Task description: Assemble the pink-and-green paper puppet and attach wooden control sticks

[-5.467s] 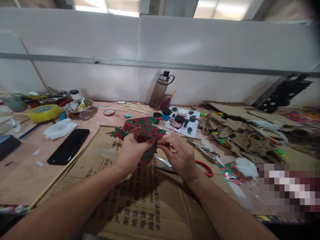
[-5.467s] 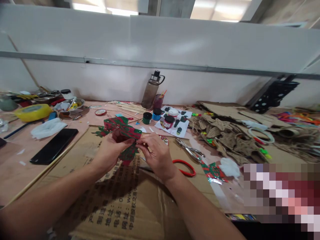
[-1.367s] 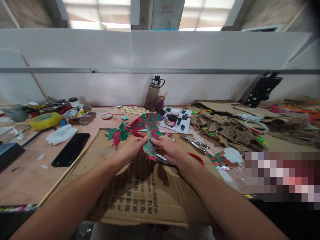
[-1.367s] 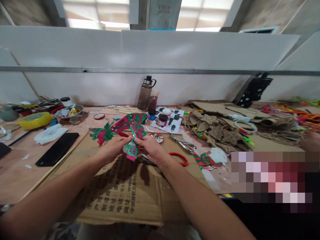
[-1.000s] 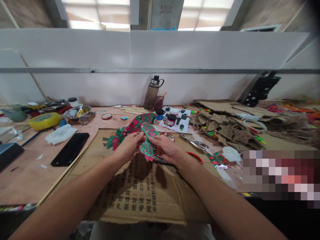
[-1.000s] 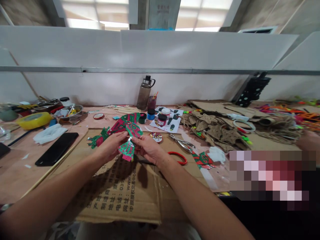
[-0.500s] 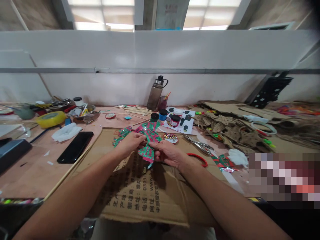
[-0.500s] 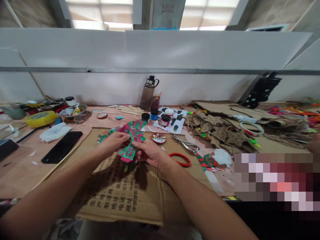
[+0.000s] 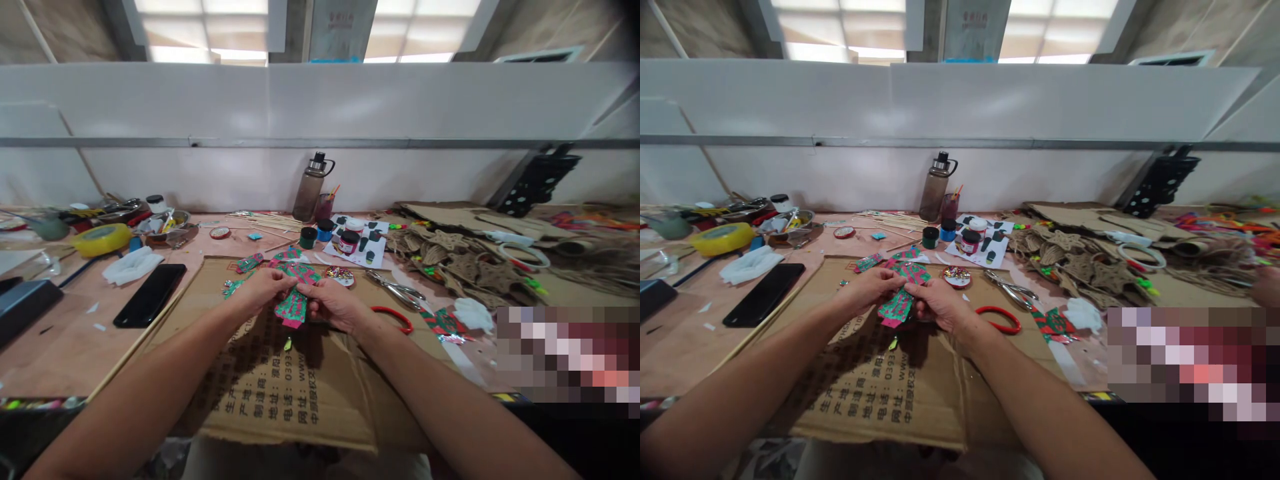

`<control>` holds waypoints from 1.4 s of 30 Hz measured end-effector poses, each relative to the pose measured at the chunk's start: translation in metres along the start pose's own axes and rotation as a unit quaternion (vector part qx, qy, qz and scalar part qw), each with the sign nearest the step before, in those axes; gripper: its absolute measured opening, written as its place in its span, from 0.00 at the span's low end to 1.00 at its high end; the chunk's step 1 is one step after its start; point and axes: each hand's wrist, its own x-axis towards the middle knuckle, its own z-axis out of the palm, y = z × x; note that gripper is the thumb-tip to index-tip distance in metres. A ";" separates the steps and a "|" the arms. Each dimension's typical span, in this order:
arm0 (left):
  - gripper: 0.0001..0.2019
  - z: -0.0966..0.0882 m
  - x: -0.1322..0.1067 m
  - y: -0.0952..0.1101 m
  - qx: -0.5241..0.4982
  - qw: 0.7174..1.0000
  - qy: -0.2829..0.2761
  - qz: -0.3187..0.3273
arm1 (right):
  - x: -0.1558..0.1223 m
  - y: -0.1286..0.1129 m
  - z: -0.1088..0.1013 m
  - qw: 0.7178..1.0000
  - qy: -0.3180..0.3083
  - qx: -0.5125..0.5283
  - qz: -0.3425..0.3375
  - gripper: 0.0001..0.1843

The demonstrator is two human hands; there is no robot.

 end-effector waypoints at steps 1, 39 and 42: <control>0.22 0.000 -0.001 0.001 0.002 1.000 -0.001 -0.003 | 0.001 0.001 0.000 1.000 0.004 -0.012 -0.003 0.22; 0.17 -0.027 -0.013 0.016 0.279 0.937 -0.184 -0.098 | 0.001 -0.011 -0.003 0.991 0.002 0.113 -0.075 0.17; 0.16 -0.022 -0.010 0.009 0.265 0.945 -0.171 -0.082 | 0.000 -0.012 -0.004 0.991 0.013 0.116 -0.072 0.14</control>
